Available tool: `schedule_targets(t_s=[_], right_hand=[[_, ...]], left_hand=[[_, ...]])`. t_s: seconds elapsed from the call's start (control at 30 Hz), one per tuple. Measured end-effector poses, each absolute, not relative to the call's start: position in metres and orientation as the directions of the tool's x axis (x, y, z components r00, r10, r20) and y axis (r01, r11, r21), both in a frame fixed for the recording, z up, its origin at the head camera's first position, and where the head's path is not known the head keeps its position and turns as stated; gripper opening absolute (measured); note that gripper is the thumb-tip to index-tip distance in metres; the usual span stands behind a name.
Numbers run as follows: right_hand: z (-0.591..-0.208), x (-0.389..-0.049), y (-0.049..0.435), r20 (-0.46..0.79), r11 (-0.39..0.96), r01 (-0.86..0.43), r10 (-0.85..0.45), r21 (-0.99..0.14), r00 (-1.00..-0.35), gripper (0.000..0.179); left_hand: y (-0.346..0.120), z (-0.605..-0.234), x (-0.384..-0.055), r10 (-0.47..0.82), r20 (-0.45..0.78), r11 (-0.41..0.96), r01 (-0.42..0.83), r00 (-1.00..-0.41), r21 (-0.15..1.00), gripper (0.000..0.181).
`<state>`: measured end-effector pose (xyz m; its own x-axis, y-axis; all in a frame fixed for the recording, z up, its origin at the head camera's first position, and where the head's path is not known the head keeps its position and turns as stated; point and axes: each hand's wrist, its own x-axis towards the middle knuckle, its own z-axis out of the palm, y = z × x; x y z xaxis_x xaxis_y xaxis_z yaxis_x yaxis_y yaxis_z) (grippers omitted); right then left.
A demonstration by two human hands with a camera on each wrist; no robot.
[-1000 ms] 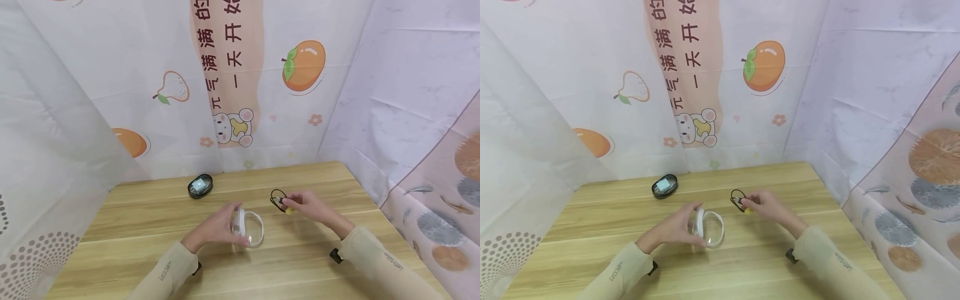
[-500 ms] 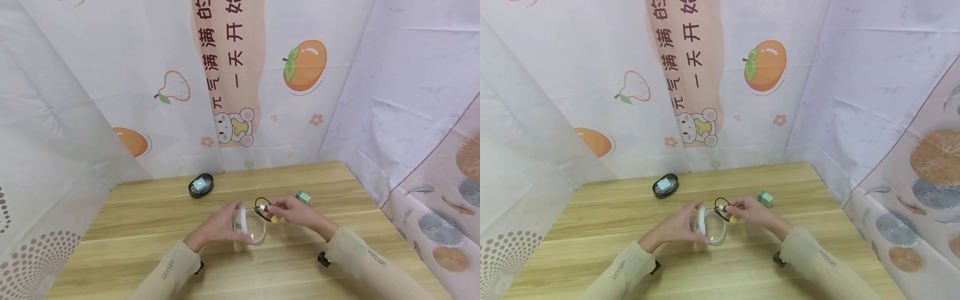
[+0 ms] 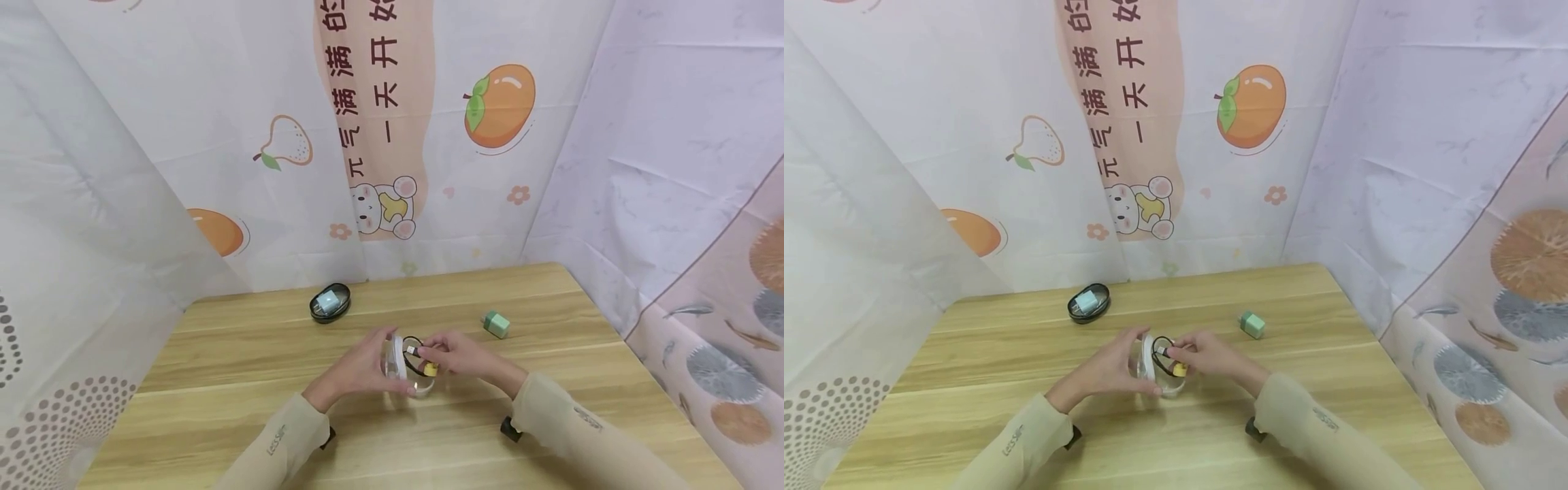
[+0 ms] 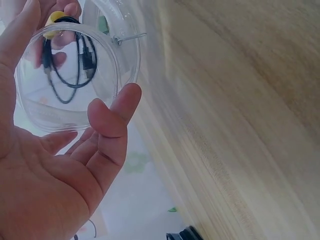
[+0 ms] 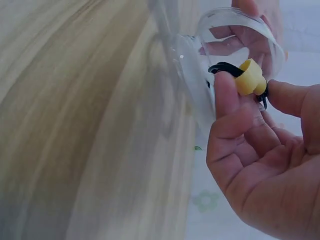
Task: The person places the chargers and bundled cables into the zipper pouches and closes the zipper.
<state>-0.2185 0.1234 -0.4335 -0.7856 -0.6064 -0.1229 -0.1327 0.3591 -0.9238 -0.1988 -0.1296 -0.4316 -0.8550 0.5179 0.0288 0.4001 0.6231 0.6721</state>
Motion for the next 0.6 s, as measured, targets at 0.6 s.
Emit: schedule_targets(t_s=[0.6], right_hand=[[-0.456, -0.222, 0.115, 0.061, 0.565, -0.495, -0.616, -0.660, -0.785, 0.026]], left_hand=[[-0.126, -0.434, -0.199, 0.541, 0.034, 0.617, 0.424, -0.840, 0.662, 0.119]])
